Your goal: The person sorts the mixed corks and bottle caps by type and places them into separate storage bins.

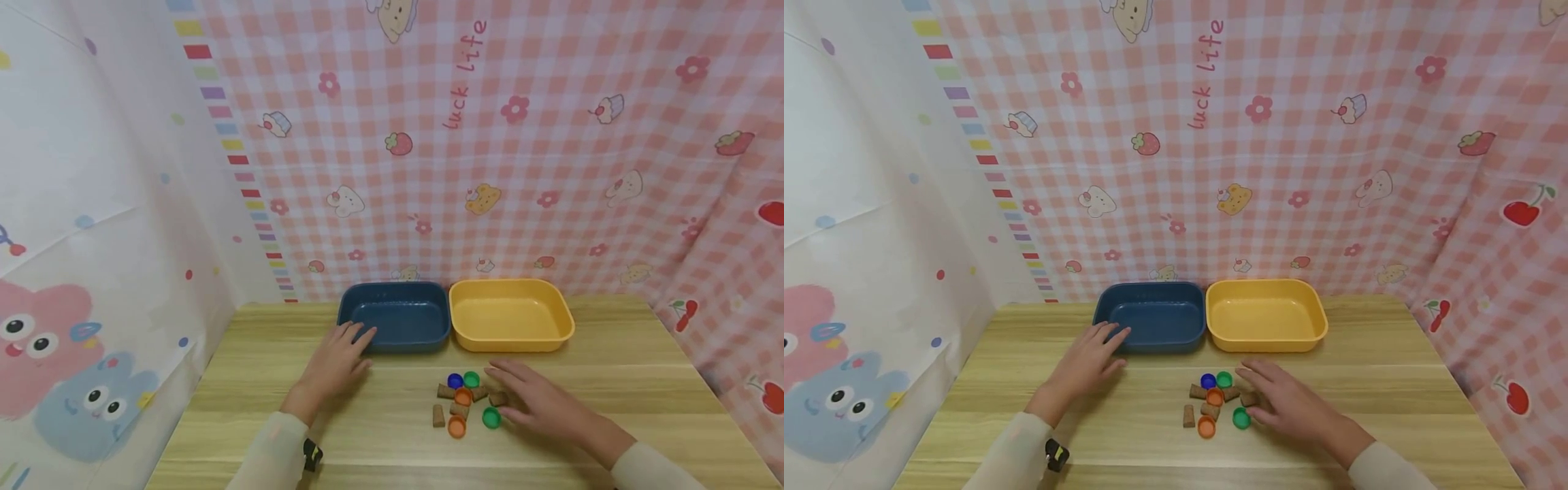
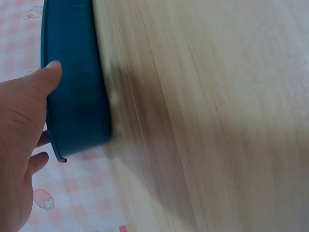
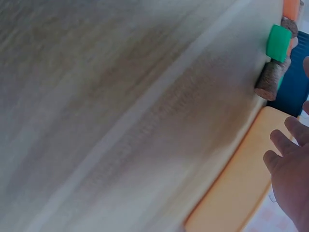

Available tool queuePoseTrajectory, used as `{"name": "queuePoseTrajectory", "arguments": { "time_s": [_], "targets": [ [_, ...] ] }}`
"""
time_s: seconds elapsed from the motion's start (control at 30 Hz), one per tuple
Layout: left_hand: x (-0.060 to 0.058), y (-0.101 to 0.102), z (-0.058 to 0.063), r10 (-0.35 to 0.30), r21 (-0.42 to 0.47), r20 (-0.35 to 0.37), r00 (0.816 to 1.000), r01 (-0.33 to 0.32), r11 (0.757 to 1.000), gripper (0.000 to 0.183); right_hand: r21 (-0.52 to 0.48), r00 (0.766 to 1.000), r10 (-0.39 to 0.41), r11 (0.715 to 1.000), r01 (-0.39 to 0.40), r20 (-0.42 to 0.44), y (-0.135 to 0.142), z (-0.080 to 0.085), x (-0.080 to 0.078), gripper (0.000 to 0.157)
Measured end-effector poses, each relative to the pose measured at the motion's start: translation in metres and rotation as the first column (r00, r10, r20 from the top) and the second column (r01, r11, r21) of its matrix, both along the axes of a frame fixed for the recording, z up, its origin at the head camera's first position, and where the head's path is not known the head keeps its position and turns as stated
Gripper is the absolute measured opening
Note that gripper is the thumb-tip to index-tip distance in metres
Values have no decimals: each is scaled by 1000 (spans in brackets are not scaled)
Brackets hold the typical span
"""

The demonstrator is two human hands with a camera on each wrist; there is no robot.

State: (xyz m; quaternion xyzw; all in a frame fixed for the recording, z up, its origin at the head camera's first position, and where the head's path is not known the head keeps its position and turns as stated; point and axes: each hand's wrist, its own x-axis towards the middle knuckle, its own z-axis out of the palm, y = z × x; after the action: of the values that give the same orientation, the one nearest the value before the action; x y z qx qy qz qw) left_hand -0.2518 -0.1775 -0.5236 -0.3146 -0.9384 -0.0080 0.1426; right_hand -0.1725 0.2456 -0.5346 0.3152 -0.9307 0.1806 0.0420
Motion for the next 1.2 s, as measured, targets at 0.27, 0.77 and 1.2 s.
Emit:
{"name": "queuePoseTrajectory", "arguments": {
  "time_s": [0.27,0.77,1.2],
  "targets": [
    [-3,2,-2,-48,42,-48,998,50,998,53,-46,996,3,999,1,91,-2,-4,0,60],
    [-5,4,-3,-88,44,-202,975,99,994,23,-111,994,100,988,-104,-44,-2,-13,-6,35],
    [-3,5,-4,-68,56,-236,969,83,995,23,-130,993,115,985,-112,9,0,-20,-7,26]
  ]
}}
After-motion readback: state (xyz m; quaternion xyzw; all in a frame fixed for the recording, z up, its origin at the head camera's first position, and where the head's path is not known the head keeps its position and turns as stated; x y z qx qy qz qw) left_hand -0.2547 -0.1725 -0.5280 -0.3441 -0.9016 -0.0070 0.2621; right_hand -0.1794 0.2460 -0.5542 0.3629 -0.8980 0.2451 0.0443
